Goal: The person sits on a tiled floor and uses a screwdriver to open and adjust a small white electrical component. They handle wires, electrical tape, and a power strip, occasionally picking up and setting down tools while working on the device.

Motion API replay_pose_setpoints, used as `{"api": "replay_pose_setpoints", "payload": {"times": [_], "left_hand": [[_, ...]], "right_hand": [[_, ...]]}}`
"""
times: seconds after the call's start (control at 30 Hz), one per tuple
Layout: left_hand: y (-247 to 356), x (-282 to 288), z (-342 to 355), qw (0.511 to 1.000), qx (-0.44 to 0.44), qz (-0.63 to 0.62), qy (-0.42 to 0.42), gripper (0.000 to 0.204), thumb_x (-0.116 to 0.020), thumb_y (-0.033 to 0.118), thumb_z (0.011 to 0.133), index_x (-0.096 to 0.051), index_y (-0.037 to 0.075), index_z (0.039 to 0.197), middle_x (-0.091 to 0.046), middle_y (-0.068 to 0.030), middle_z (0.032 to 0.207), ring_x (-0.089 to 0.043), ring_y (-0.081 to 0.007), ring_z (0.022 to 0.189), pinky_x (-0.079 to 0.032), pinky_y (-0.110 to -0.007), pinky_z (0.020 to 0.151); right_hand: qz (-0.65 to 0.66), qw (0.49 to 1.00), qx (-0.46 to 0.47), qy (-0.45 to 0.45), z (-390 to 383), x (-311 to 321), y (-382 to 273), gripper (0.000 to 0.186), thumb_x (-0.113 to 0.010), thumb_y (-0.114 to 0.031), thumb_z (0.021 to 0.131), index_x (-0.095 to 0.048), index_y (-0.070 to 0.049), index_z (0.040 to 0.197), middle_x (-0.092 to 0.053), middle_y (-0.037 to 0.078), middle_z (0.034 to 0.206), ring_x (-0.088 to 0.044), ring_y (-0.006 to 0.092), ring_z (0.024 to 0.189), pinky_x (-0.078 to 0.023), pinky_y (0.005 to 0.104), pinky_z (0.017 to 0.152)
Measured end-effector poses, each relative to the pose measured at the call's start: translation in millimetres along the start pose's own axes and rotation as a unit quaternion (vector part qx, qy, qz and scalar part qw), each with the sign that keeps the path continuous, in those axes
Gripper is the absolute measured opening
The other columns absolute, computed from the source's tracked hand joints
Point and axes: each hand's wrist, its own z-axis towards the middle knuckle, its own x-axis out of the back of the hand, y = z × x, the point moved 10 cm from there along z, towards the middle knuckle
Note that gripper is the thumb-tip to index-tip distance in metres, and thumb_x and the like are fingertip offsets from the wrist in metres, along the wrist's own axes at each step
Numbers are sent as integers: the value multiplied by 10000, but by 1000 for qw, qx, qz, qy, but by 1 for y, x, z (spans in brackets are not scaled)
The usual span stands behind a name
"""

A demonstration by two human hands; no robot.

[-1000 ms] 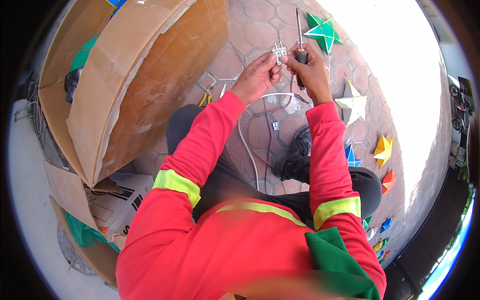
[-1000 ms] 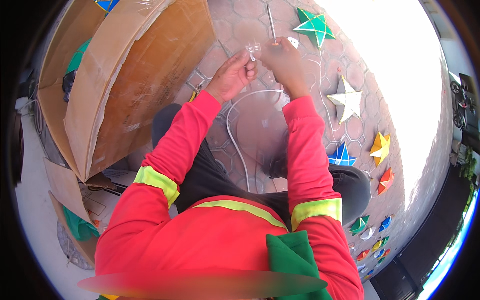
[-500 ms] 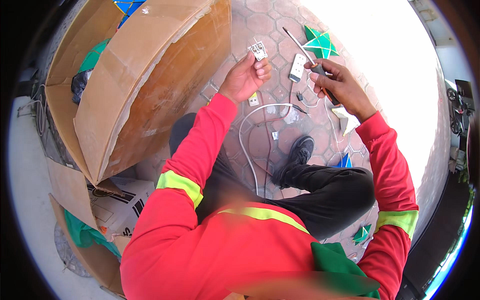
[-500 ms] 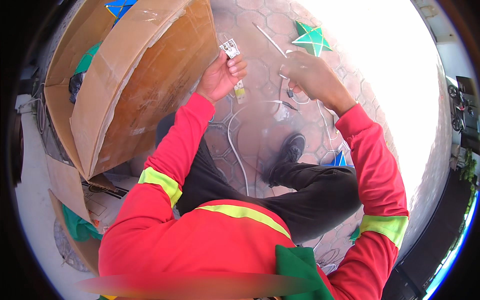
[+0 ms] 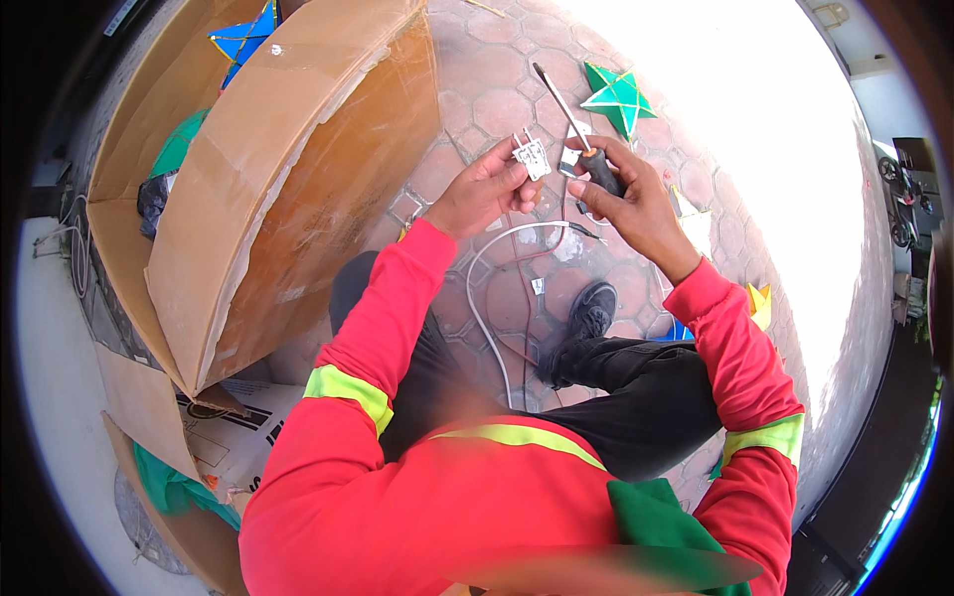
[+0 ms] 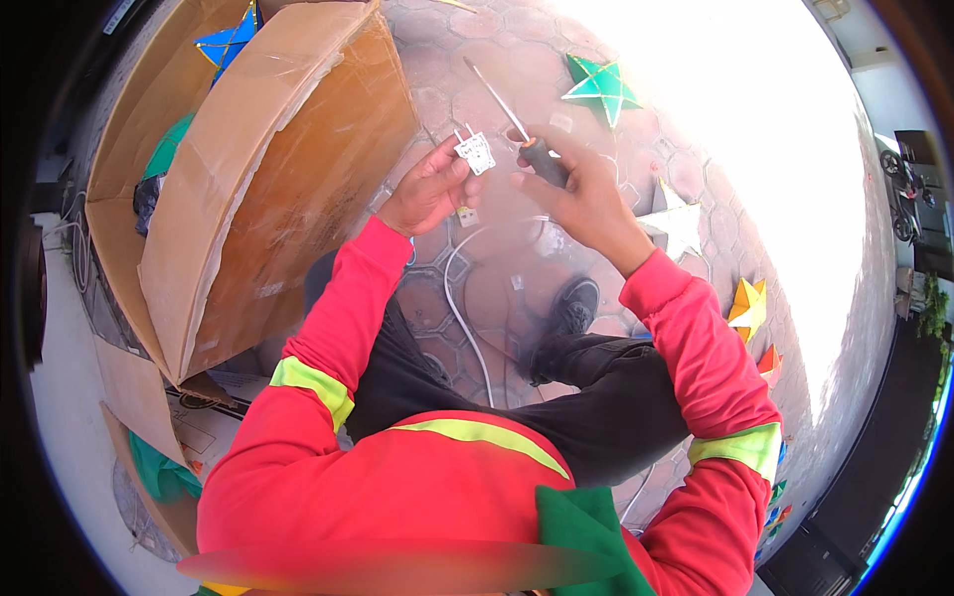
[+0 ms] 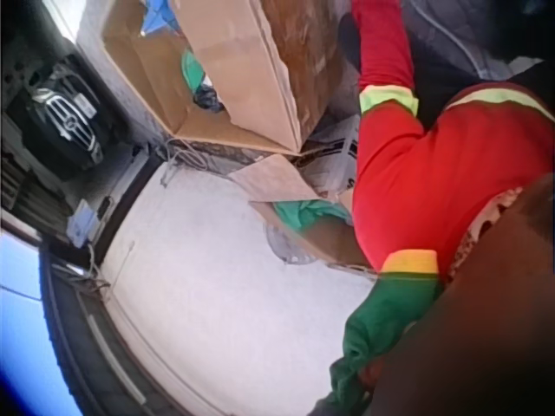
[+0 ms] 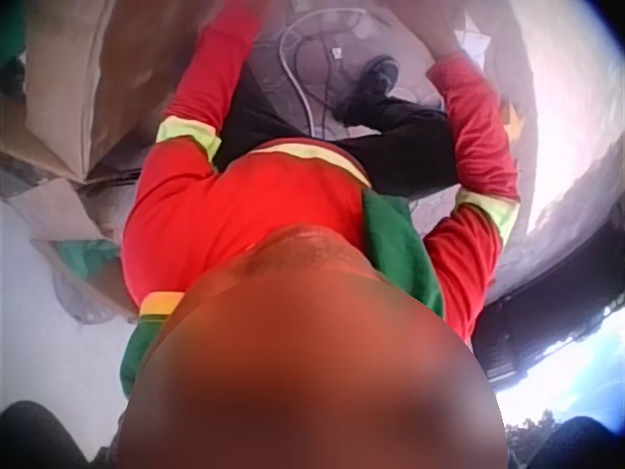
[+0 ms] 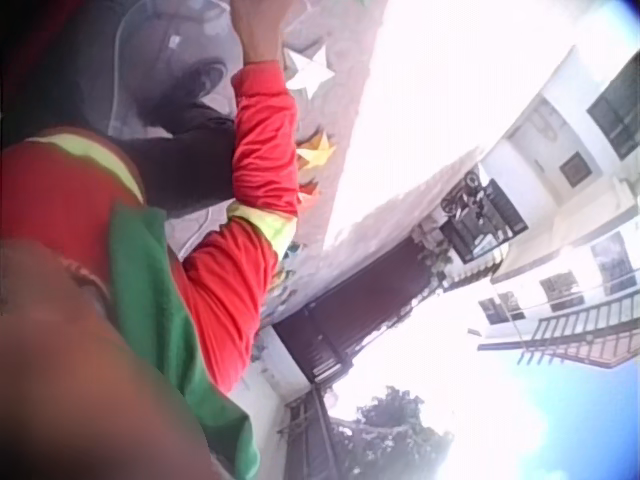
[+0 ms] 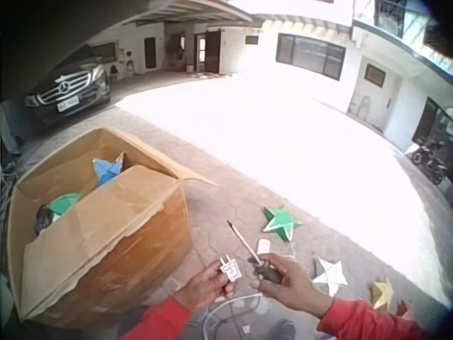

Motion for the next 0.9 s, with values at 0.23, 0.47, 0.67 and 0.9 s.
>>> {"api": "replay_pose_setpoints", "payload": {"times": [0.23, 0.47, 0.67, 0.9], "left_hand": [[-17, -20, 0, 996, 16, 74, 49, 415, -501, 194, 1095, -404, 94, 1485, -544, -23, 873, -548, -111, 795, -481, -258, 753], [1, 0, 1, 996, -59, 36, 63, 386, -516, 279, 1096, -542, 29, 1390, -511, -4, 895, -492, -102, 821, -454, -256, 761], [26, 32, -9, 987, -106, 77, 89, 493, -518, 380, 1085, -530, -29, 1359, -491, -4, 903, -467, -113, 834, -440, -262, 777], [14, 29, -18, 985, -71, 125, 99, 433, -483, 354, 1102, -540, 13, 1363, -616, -18, 1121, -574, -79, 1018, -489, -269, 872]], "right_hand": [[-118, 993, -17, -16, 1, -4, 13, 348, -737, -122, 907, -634, -46, 1231, -659, 78, 969, -616, 132, 872, -513, 298, 794], [-185, 981, 51, 6, 2, 9, -6, 378, -745, -161, 911, -627, -44, 1251, -672, 83, 1063, -676, 191, 861, -523, 323, 799], [-46, 997, -64, -22, -22, 39, 8, 470, -677, -186, 992, -565, -57, 1430, -682, 46, 1036, -660, 95, 836, -492, 222, 687], [38, 992, -97, -74, -46, 24, 23, 497, -649, -138, 954, -578, -66, 1440, -671, 66, 1176, -589, 89, 866, -494, 237, 753]]}}
